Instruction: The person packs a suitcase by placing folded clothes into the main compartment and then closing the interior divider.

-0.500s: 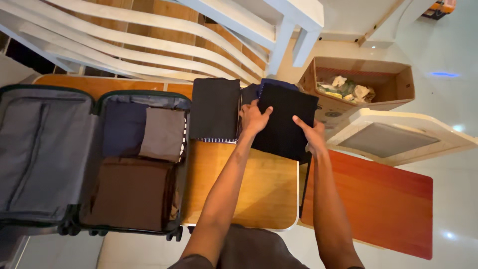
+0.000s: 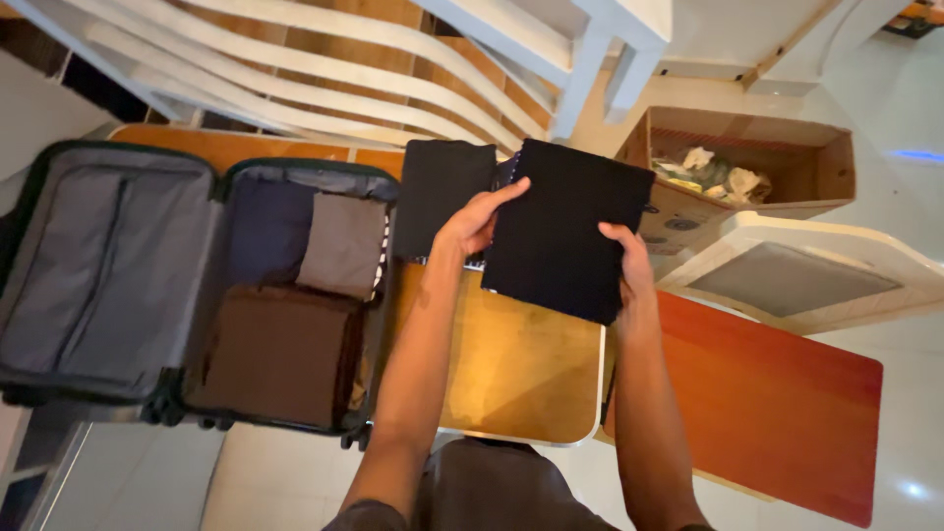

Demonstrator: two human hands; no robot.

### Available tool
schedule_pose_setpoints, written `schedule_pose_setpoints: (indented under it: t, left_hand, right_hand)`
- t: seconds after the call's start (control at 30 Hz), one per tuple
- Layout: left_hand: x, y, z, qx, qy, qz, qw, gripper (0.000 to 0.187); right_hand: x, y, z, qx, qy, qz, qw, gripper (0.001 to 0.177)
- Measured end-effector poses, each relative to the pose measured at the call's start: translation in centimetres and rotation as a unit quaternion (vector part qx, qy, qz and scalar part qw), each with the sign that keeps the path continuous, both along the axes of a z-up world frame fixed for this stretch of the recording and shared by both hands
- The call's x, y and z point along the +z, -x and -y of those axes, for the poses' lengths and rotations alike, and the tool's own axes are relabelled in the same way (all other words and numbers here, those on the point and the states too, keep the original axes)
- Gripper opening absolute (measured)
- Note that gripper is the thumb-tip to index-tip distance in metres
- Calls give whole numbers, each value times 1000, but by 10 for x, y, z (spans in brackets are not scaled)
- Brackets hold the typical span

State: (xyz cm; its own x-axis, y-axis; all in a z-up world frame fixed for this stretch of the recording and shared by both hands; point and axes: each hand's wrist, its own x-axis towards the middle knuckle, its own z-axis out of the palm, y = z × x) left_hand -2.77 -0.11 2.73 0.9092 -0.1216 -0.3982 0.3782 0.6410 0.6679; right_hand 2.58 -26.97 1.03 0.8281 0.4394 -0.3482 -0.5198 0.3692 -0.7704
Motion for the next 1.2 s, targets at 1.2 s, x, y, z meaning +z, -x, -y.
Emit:
schedule_pose_setpoints:
  t: [1.2]
  left_hand:
    - [-33,534,76,235,220,68,944,64]
  right_hand:
    - [13,459,-9,186,214,131,950,64]
